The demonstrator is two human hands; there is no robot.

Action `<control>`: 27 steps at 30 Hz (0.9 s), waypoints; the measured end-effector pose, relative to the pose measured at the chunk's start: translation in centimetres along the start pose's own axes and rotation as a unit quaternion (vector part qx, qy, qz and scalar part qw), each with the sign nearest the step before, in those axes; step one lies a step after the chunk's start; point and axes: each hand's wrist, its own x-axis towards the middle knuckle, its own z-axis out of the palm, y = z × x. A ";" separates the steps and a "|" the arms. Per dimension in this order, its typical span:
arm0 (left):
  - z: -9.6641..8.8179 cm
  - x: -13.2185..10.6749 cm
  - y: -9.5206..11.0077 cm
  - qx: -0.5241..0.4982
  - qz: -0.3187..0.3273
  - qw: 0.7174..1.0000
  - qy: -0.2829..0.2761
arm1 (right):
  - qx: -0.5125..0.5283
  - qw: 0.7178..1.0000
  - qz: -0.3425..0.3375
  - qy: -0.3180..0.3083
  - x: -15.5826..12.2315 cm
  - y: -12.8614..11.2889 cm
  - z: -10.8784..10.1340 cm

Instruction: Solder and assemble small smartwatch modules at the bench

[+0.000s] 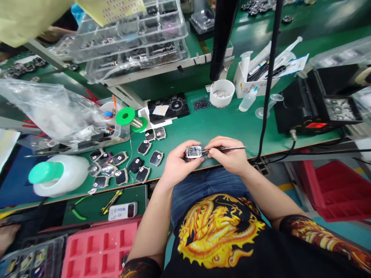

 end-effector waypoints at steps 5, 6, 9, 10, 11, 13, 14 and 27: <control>0.0 -0.1 0.0 0.014 0.014 1.000 -0.012 | -0.009 1.000 0.003 -0.001 0.0 -0.2 0.1; -0.1 -0.1 0.0 0.017 0.017 1.000 -0.016 | -0.007 1.000 0.004 -0.003 0.0 -0.2 0.1; -0.1 -0.1 -0.1 0.031 0.023 0.999 -0.019 | 0.010 1.000 0.015 -0.010 0.1 -0.2 0.1; -0.1 -0.1 -0.1 0.034 0.023 0.999 -0.018 | 0.020 0.999 0.027 -0.011 0.2 -0.1 0.1; -0.1 -0.1 0.0 0.034 0.021 0.999 -0.018 | 0.033 0.998 0.044 -0.012 0.3 0.0 0.1; -0.1 -0.1 0.1 0.023 0.012 0.999 -0.023 | 0.062 0.994 0.089 -0.018 0.5 0.1 0.0; -0.1 -0.1 0.2 0.016 0.009 0.999 -0.027 | 0.074 0.991 0.112 -0.021 0.7 0.1 0.0; -1.2 -0.6 0.1 0.121 0.030 0.992 -0.021 | 0.184 0.966 0.183 0.006 1.1 0.8 -0.2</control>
